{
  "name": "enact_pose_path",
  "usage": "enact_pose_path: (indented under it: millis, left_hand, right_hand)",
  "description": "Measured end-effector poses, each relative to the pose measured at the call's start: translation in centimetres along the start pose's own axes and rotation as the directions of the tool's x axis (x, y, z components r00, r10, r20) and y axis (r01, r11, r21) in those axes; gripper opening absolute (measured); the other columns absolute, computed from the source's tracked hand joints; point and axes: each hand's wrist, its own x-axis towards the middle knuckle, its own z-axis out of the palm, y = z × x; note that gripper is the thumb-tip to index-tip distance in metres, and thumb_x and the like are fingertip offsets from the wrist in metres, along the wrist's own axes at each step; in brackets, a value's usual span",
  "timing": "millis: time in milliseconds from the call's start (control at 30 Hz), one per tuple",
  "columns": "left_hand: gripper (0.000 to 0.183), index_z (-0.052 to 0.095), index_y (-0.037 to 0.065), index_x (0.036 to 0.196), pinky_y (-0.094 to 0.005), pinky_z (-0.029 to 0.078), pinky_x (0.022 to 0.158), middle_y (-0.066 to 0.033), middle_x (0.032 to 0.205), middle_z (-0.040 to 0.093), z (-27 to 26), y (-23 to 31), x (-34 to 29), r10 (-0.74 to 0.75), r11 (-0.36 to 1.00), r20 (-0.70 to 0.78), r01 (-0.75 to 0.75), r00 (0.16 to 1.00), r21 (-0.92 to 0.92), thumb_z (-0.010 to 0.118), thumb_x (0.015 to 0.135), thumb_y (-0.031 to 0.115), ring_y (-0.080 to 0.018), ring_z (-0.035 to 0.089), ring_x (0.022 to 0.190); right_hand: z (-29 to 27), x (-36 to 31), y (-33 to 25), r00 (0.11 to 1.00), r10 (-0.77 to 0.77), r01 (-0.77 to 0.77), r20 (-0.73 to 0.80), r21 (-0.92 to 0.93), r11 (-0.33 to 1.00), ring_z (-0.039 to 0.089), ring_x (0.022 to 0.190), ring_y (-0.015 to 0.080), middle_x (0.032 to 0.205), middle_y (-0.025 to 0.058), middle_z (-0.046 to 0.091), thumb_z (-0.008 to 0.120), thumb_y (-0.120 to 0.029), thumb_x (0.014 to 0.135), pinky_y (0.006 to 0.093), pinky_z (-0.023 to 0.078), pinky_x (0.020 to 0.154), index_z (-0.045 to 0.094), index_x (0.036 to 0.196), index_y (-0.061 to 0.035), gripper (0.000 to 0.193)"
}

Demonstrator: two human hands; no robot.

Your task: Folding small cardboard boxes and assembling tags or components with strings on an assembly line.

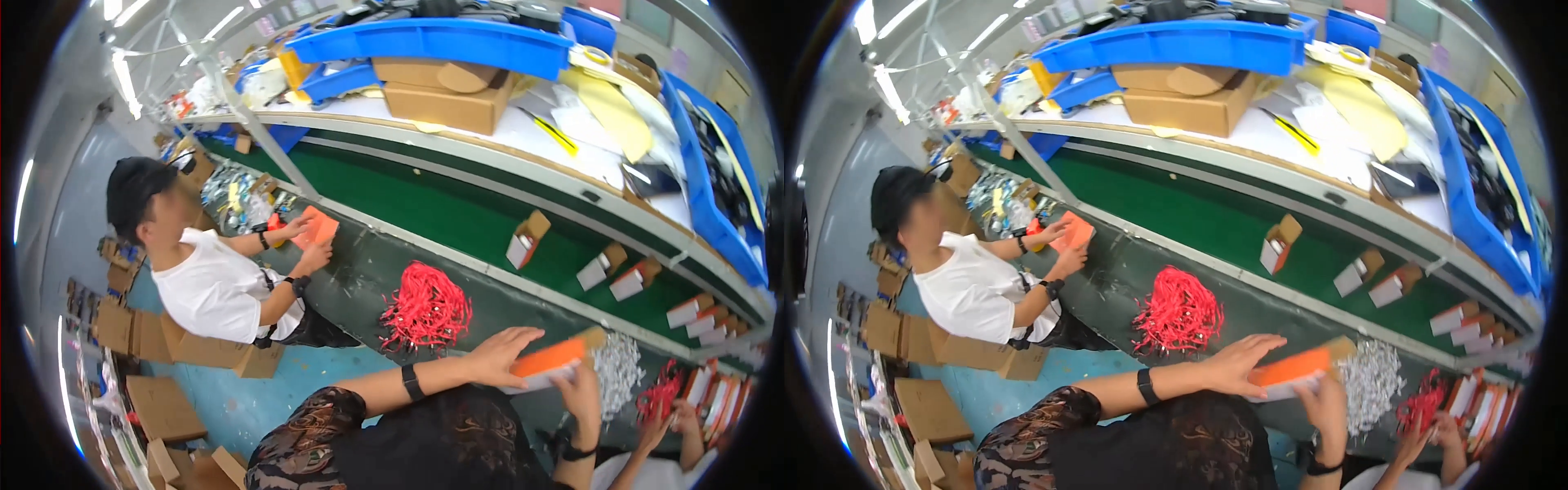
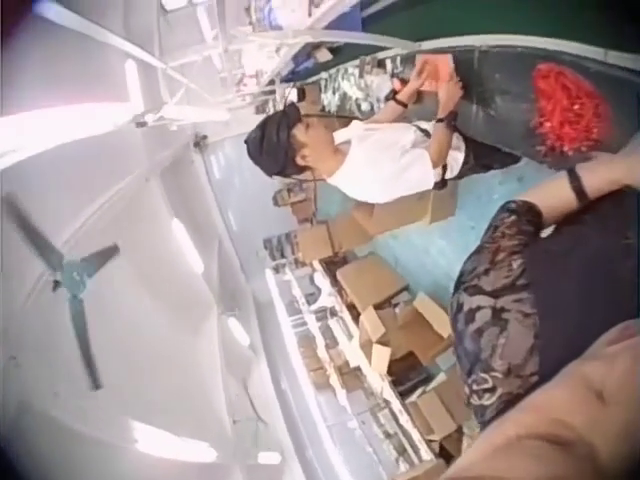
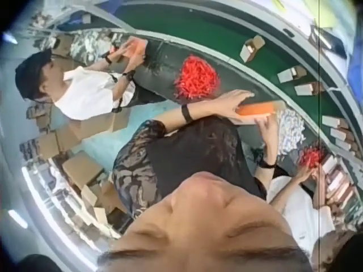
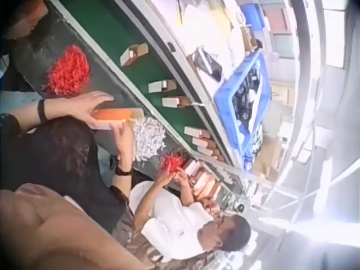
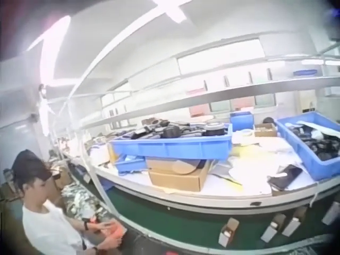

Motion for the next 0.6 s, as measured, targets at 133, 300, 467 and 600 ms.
enact_pose_path:
  millis: [133,300,467,600]
  left_hand:
    - [0.108,0.021,-0.002,0.15,-0.0435,0.037,0.11,-0.027,0.145,0.041,1.1,-2.7,-1.9,-0.073,0.987,-0.075,0.061,0.994,-0.15,0.085,0.069,0.03,-0.0414,0.043,0.133]
    - [0.117,0.009,-0.001,0.153,-0.0387,0.051,0.094,-0.0203,0.129,0.058,-1.7,-1.2,-3.8,-0.129,0.921,-0.24,0.027,0.962,-0.388,0.087,0.069,0.018,-0.0354,0.063,0.112]
    - [0.119,0.009,-0.004,0.152,-0.0408,0.052,0.09,-0.0209,0.124,0.06,-2.3,0.4,-5.2,-0.001,0.968,-0.325,-0.081,0.946,-0.238,0.089,0.068,0.024,-0.035,0.064,0.107]
    - [0.114,0.015,-0.004,0.151,-0.0411,0.052,0.09,-0.0231,0.123,0.058,-2.8,1.6,-6.2,0.059,0.979,-0.343,-0.122,0.938,-0.166,0.089,0.068,0.022,-0.0374,0.063,0.107]
  right_hand:
    - [4.4,2.5,-5.4,0.973,-0.228,0.224,-0.037,-0.091,0.97,0.065,0.079,0.0443,0.088,0.0207,0.067,0.076,-0.027,0.078,0.0476,0.051,0.07,0.063,0.1,-0.002,0.036]
    - [2.9,1.7,-12.1,0.929,-0.352,0.279,-0.112,-0.409,0.869,0.064,0.08,0.0338,0.089,0.0113,0.068,0.079,-0.033,0.073,0.0433,0.048,0.071,0.064,0.103,-0.0079,0.042]
    - [0.8,0.0,-14.9,0.793,-0.559,0.38,-0.242,-0.52,0.765,0.057,0.079,0.0245,0.086,0.0013,0.062,0.078,-0.038,0.071,0.0386,0.043,0.074,0.069,0.087,-0.0104,0.033]
    - [0.7,-0.3,-16.4,0.891,-0.454,0.364,0.015,-0.622,0.693,0.054,0.099,0.0278,0.095,0.0057,0.061,0.071,-0.055,0.074,0.048,0.043,0.086,0.07,0.092,-0.0072,0.051]
